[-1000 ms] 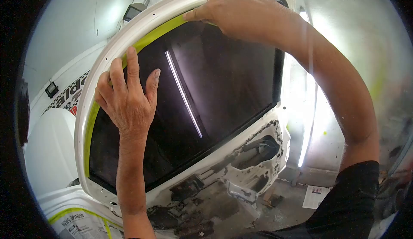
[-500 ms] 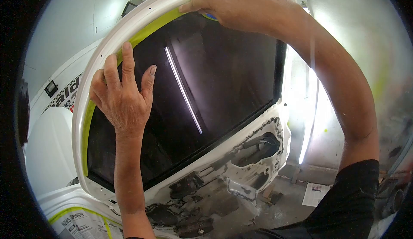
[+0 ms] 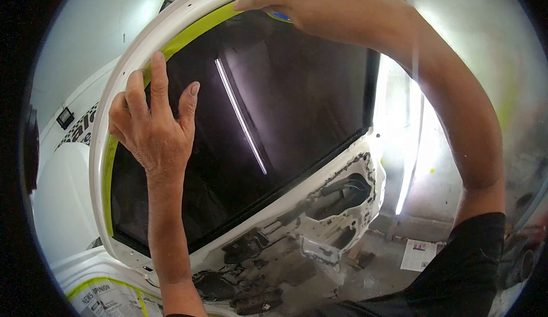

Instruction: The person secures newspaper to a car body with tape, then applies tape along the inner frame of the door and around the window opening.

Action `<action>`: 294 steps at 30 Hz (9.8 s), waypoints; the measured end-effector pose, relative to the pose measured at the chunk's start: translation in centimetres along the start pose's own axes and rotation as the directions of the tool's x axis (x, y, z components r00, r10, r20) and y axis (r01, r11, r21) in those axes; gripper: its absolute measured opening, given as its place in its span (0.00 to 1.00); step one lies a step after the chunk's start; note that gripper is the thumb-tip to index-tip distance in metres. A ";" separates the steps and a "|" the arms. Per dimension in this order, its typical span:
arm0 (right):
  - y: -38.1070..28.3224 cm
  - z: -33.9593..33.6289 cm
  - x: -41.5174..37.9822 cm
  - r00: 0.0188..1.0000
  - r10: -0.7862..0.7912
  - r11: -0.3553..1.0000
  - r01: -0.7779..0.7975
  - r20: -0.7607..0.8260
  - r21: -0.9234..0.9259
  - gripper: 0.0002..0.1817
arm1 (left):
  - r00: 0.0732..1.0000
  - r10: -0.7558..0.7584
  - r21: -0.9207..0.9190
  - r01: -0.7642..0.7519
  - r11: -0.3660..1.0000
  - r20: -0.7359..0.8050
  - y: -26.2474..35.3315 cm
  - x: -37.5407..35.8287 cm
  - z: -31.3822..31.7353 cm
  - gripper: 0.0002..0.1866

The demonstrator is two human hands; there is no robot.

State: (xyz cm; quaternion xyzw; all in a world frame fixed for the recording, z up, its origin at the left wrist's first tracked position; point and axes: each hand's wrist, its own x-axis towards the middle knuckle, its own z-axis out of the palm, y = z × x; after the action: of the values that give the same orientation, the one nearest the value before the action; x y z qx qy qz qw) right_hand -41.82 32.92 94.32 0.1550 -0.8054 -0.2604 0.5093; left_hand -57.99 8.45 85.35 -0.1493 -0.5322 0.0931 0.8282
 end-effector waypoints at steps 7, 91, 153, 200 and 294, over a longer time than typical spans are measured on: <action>-0.7 -1.1 0.5 0.999 0.037 0.992 -0.040 0.024 0.121 0.17 | 1.000 -0.018 -0.034 0.018 0.999 -0.003 0.1 -0.1 0.2 0.35; 18.3 -0.7 -8.4 0.964 -0.194 0.648 0.266 -0.182 0.713 0.24 | 0.997 0.030 0.035 -0.033 0.999 0.072 8.4 6.1 -1.0 0.35; 17.3 4.2 -7.9 0.998 0.048 0.999 -0.047 -0.030 0.025 0.17 | 0.999 -0.047 0.002 0.047 0.999 -0.016 11.4 8.0 1.4 0.31; 14.9 2.1 -12.3 0.999 0.032 0.958 -0.036 -0.021 -0.284 0.23 | 0.992 -0.055 0.037 0.060 0.998 -0.117 12.6 7.0 2.5 0.35; 15.6 6.1 -13.5 0.926 0.287 0.643 0.003 -0.244 0.766 0.42 | 0.991 0.105 0.014 -0.104 0.994 -0.080 21.3 13.8 3.4 0.34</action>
State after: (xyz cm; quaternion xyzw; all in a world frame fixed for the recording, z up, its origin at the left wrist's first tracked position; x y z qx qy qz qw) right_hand -41.21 54.16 91.25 0.3301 -0.7478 0.1703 0.5503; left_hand -55.21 33.26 91.10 -0.1766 -0.4893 0.1330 0.8437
